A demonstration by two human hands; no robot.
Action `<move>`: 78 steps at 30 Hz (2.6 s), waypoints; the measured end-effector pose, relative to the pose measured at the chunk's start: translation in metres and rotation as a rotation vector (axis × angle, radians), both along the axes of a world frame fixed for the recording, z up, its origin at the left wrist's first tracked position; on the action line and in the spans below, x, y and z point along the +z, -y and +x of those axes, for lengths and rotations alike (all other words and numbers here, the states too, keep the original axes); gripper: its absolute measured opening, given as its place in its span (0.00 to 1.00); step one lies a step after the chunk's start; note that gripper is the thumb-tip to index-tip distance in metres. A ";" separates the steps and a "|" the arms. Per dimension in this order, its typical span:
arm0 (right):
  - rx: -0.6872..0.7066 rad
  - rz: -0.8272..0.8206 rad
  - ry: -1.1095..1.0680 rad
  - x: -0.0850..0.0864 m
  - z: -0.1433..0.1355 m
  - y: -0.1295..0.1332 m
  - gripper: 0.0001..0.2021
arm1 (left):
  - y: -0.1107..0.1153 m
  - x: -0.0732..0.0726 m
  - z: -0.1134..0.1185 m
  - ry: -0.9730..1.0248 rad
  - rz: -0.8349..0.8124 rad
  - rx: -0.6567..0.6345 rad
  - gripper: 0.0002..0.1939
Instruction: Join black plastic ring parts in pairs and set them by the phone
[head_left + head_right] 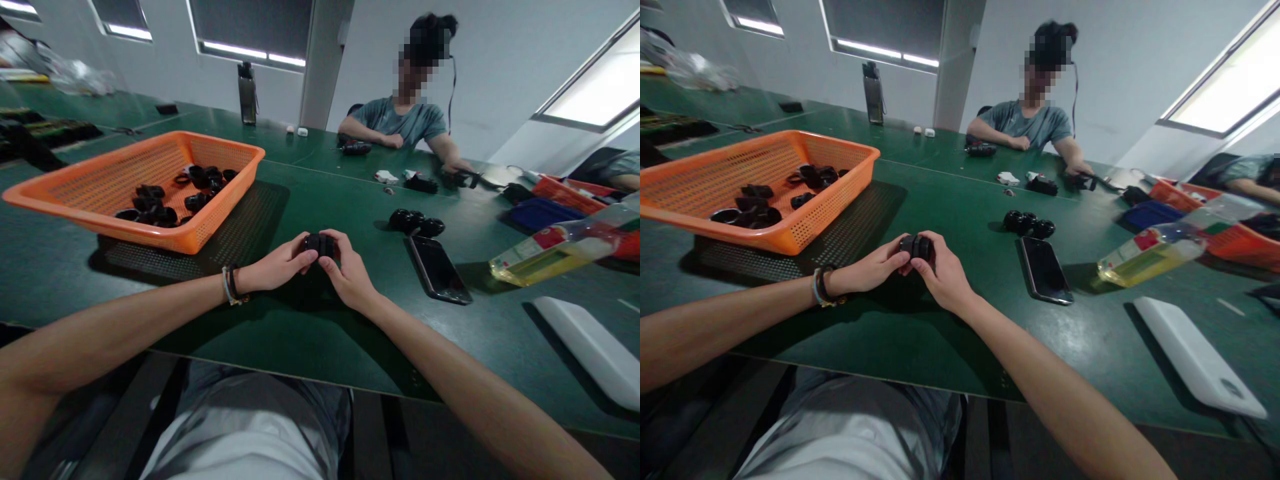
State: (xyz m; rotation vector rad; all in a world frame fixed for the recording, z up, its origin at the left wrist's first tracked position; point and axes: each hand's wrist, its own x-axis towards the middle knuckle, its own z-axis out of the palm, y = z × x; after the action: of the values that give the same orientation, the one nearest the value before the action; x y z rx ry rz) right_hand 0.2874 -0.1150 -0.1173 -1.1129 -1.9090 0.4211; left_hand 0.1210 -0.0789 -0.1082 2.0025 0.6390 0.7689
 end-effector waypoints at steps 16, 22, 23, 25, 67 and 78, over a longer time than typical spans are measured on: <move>-0.022 0.072 0.036 -0.002 -0.001 0.000 0.26 | 0.002 -0.001 0.000 0.054 -0.132 -0.049 0.23; -0.025 0.042 0.007 -0.001 -0.002 0.001 0.24 | 0.003 0.000 0.000 0.006 -0.083 -0.031 0.19; -0.024 0.038 0.004 -0.001 -0.002 0.001 0.24 | 0.004 0.000 0.000 -0.012 -0.072 -0.022 0.18; -0.022 0.030 0.003 0.000 -0.003 0.002 0.24 | 0.005 0.002 0.000 -0.040 -0.045 -0.002 0.16; -0.066 -0.247 -0.269 -0.002 -0.013 0.007 0.22 | 0.001 0.010 0.000 -0.241 0.198 0.102 0.14; -0.056 -0.235 -0.214 -0.006 -0.006 -0.001 0.23 | 0.003 0.008 0.007 -0.184 0.085 0.125 0.09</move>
State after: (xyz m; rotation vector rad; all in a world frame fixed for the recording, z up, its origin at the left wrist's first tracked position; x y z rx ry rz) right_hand 0.2817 -0.1142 -0.1238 -1.2174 -1.6674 0.7181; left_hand 0.1278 -0.0822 -0.1006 2.1436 0.8577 0.6994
